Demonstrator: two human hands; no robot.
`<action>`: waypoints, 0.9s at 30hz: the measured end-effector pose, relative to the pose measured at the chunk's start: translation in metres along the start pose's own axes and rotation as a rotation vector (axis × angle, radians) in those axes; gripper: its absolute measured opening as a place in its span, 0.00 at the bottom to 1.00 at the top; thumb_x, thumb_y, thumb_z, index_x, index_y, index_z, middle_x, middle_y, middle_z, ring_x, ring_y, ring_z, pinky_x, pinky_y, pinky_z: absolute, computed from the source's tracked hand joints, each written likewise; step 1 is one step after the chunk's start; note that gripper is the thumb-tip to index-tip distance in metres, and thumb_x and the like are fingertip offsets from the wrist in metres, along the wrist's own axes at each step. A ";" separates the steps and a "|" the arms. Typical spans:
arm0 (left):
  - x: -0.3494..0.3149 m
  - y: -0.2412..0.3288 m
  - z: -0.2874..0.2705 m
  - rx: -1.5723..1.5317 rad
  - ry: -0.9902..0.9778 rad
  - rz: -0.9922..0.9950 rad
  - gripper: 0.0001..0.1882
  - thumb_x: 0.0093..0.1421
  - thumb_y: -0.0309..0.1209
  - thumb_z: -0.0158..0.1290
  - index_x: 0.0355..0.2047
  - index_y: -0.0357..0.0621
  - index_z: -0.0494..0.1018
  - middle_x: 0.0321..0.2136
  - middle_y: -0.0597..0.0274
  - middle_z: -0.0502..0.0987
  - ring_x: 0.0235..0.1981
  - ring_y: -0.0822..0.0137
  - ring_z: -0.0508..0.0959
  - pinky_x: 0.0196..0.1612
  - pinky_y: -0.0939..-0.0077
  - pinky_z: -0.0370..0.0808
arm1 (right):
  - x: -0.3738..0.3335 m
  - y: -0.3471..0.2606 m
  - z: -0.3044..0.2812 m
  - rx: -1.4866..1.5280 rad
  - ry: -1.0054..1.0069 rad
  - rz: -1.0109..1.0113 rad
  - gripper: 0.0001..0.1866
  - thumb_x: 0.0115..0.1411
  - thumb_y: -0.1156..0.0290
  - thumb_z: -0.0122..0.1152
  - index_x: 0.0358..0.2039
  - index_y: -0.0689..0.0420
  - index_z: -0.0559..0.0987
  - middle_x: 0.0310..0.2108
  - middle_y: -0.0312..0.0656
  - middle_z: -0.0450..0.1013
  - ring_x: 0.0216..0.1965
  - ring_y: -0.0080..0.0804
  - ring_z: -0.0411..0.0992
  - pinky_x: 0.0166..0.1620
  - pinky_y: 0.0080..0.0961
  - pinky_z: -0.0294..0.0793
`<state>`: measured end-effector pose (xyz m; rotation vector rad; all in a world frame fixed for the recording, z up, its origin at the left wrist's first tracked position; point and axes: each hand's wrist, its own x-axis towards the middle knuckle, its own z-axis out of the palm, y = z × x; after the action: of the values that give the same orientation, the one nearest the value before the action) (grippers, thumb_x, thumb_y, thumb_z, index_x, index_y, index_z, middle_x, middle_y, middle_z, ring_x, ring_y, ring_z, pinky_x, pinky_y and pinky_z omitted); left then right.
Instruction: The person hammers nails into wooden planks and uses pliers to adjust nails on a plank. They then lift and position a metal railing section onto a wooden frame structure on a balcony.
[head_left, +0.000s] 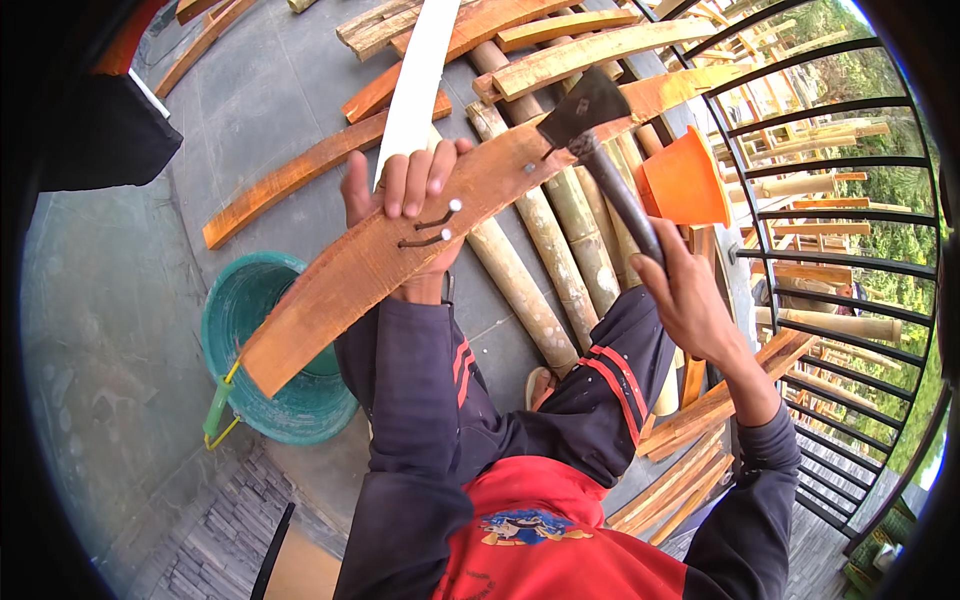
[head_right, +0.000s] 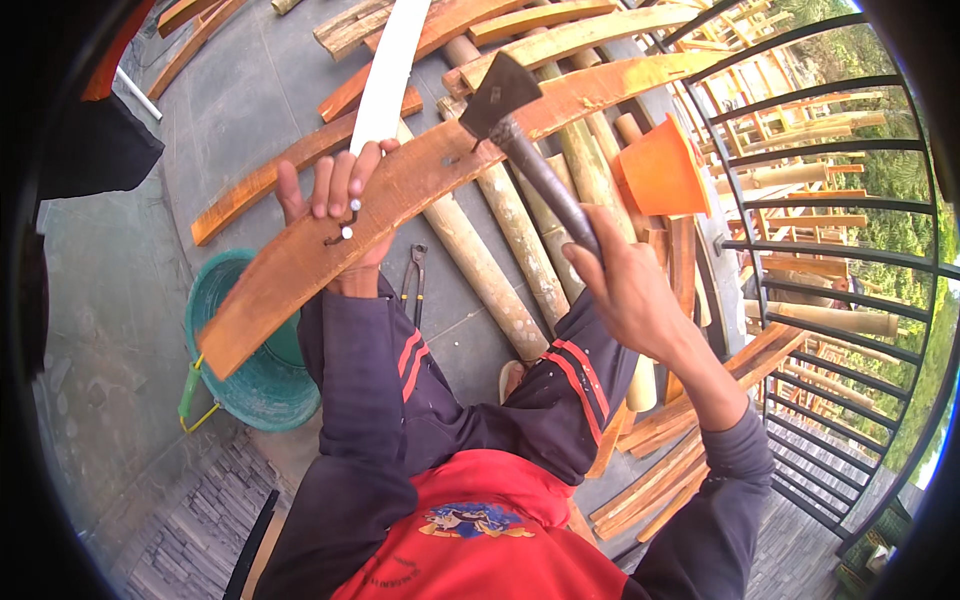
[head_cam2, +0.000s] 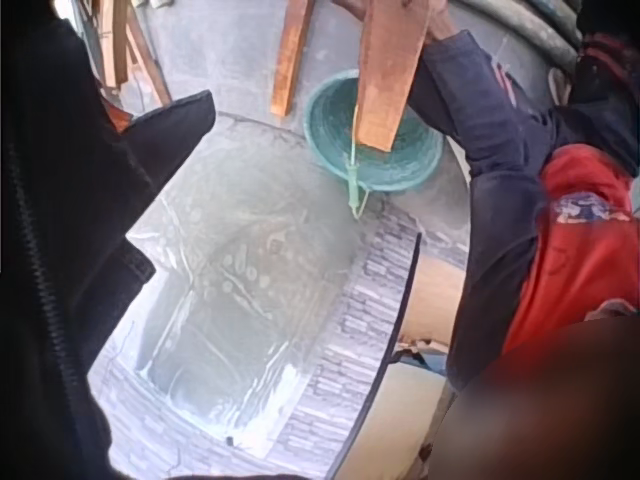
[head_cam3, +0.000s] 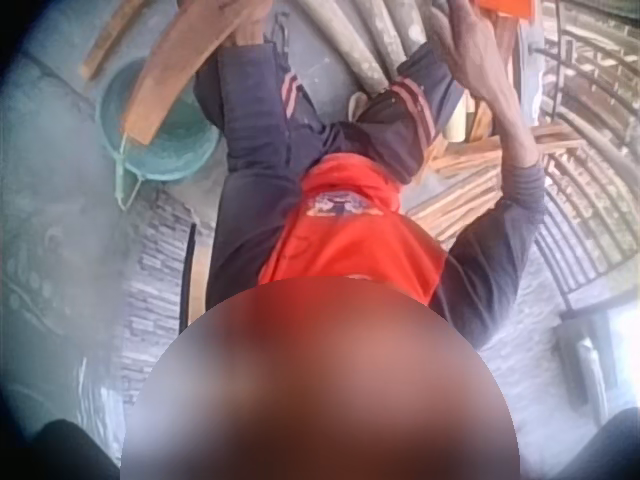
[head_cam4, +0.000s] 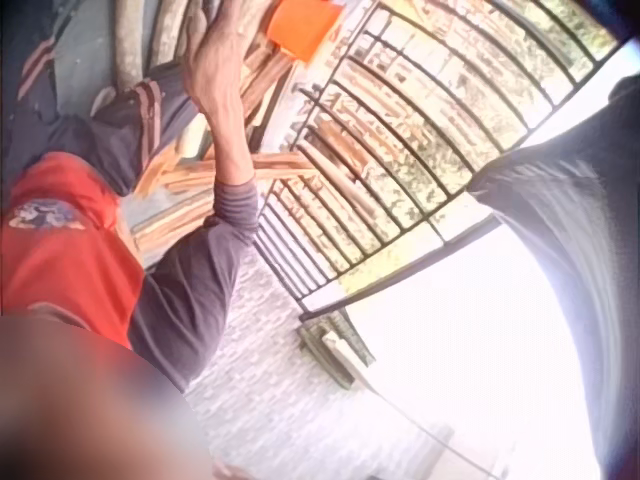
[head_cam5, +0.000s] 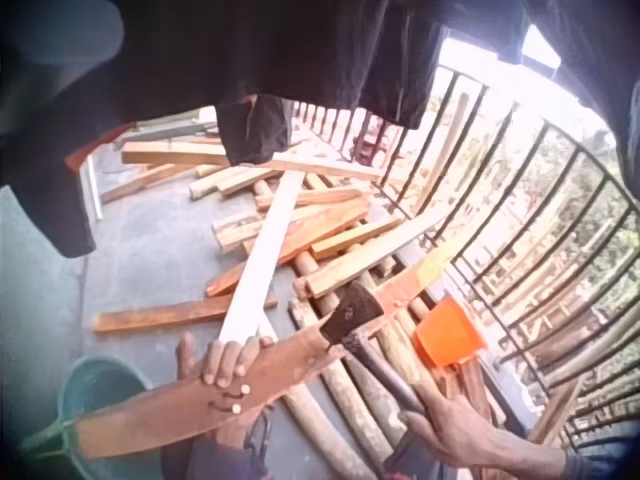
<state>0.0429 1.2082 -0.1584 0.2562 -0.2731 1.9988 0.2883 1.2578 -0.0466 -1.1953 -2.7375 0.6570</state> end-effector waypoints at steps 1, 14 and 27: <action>-0.003 0.002 0.000 0.020 0.022 0.001 0.28 0.58 0.53 0.43 0.05 0.55 0.57 0.09 0.72 0.59 0.25 0.71 0.63 0.58 0.70 0.52 | 0.008 -0.004 -0.003 0.015 -0.063 0.127 0.16 0.61 0.66 0.48 0.47 0.60 0.66 0.15 0.50 0.62 0.17 0.32 0.66 0.24 0.33 0.63; 0.000 0.000 -0.005 0.022 0.015 0.039 0.28 0.61 0.51 0.36 0.06 0.54 0.56 0.09 0.71 0.58 0.23 0.71 0.62 0.54 0.69 0.57 | 0.006 -0.020 -0.031 -0.414 0.094 -0.100 0.16 0.61 0.65 0.50 0.47 0.57 0.69 0.18 0.39 0.68 0.21 0.26 0.66 0.26 0.28 0.66; -0.006 0.004 -0.014 0.060 0.029 0.022 0.27 0.57 0.52 0.42 0.05 0.56 0.57 0.09 0.73 0.59 0.24 0.72 0.62 0.57 0.71 0.53 | 0.004 0.002 -0.011 -0.012 -0.085 0.077 0.16 0.60 0.66 0.50 0.45 0.62 0.67 0.19 0.52 0.67 0.20 0.42 0.68 0.28 0.37 0.67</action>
<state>0.0409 1.2059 -0.1738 0.2632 -0.1987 2.0330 0.2901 1.2658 -0.0379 -1.3102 -2.7805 0.7168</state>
